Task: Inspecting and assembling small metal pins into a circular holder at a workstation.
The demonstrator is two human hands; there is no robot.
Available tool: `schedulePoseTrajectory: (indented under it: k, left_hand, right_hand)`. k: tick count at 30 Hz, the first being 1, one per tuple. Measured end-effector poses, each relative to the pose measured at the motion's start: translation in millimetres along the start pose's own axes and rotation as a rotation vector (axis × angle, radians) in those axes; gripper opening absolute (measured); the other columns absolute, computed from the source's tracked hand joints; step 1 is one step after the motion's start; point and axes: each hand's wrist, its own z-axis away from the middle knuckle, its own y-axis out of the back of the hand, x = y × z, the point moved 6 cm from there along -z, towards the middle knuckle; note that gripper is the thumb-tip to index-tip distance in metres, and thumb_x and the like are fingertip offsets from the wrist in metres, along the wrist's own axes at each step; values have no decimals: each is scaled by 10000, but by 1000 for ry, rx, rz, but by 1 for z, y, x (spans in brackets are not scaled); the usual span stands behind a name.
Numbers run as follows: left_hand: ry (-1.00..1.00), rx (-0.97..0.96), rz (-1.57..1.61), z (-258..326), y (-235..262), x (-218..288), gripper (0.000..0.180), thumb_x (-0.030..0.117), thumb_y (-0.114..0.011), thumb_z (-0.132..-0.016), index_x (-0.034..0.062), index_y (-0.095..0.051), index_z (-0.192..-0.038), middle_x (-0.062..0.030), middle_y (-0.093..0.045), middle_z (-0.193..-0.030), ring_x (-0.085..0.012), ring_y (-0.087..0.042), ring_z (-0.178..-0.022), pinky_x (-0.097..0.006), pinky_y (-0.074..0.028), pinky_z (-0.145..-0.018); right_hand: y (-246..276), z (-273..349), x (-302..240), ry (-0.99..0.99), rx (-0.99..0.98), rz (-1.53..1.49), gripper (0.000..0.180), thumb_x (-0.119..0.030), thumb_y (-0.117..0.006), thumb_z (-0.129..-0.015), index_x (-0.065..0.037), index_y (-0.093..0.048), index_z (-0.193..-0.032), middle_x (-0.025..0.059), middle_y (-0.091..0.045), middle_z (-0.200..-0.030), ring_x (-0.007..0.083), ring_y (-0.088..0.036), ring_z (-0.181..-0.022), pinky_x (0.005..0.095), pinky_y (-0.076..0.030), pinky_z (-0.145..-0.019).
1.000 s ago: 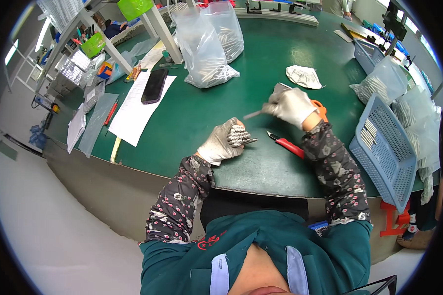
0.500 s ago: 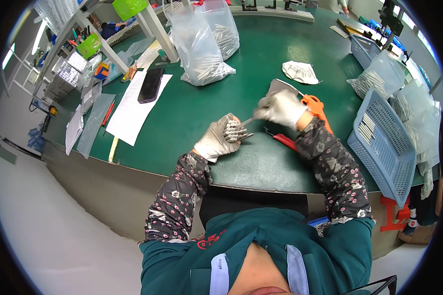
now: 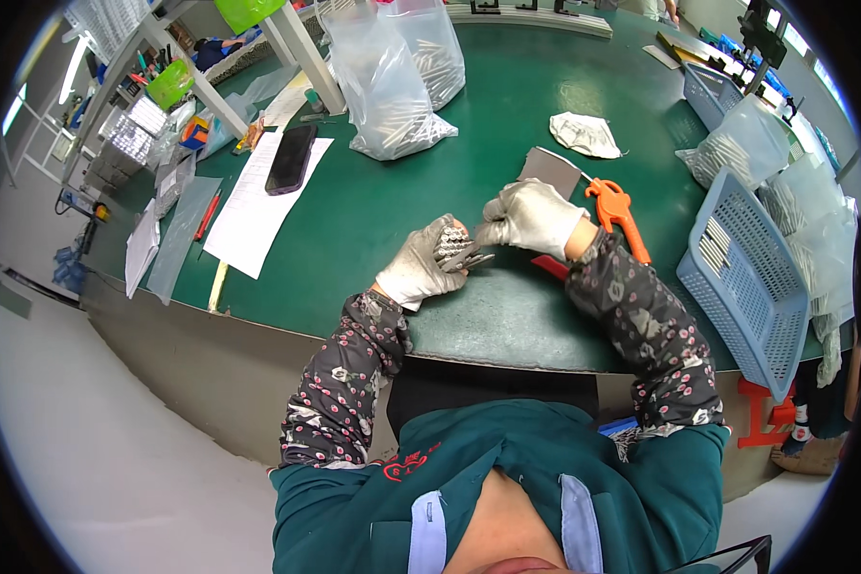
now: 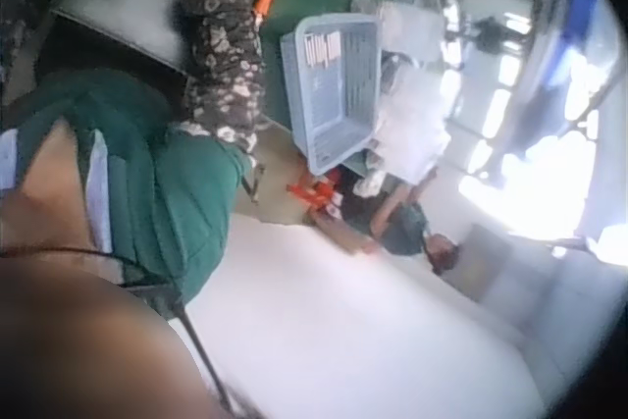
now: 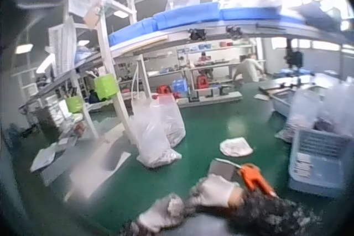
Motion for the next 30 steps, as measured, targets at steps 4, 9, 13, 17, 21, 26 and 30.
schedulePoseTrajectory:
  k: [4, 9, 13, 17, 21, 26, 30]
  left_hand:
    - [56, -92, -32, -5, -8, 6, 459, -33, -686, -626, 13, -491, -1038, -42, -602, -908, -80, -548, -828, -225, -465, -730]
    - [54, -6, 83, 2, -4, 4, 450, -27, -688, -628, 25, -494, -1030, -10, -596, -849, -74, -538, -776, -224, -463, -704]
    - [84, -74, -66, -2, -5, 4, 474, -30, -681, -619, 26, -477, -1043, -21, -582, -868, -73, -535, -791, -221, -460, -704]
    - [82, -8, 290, 3, -10, 6, 429, -33, -675, -622, 29, -492, -1005, -14, -579, -827, -59, -534, -777, -216, -459, -697]
    - [74, -50, -3, -1, -7, 6, 410, -45, -659, -630, 24, -502, -1002, -31, -561, -854, -70, -541, -787, -218, -462, -687]
    - [-37, -54, 61, 0, -4, 0, 432, -30, -668, -628, 14, -508, -1027, -9, -575, -805, -78, -545, -736, -229, -468, -672]
    - [37, -65, -119, -2, -6, 6, 426, -52, -673, -644, 51, -480, -1009, 14, -568, -835, -63, -536, -776, -204, -451, -696]
  right_hand:
    - [18, 7, 50, -249, 12, 77, 237, -337, -655, -739, -102, -687, -743, 101, -626, -681, 250, -606, -663, 351, -477, -619]
    - [-5, -1, 12, -115, -57, -40, 381, -462, -602, -766, -94, -685, -819, 137, -637, -755, 305, -614, -728, 381, -486, -686]
    - [21, 3, 28, -325, -33, 20, 380, -467, -600, -764, -97, -682, -783, 136, -642, -757, 290, -624, -729, 368, -491, -668]
    - [-9, 0, 4, -237, -119, -127, 386, -472, -595, -763, -102, -680, -836, 141, -644, -786, 318, -617, -782, 405, -481, -704]
    - [19, 10, 42, -448, -18, -33, 424, -502, -589, -767, -96, -700, -818, 144, -654, -860, 256, -632, -801, 348, -491, -699]
    - [-9, 6, 12, -297, -90, -82, 448, -526, -552, -786, -105, -698, -838, 130, -654, -733, 281, -639, -700, 372, -497, -651]
    - [0, 19, 35, -464, -14, -38, 479, -541, -540, -790, -92, -696, -853, 140, -652, -754, 301, -632, -740, 386, -491, -686]
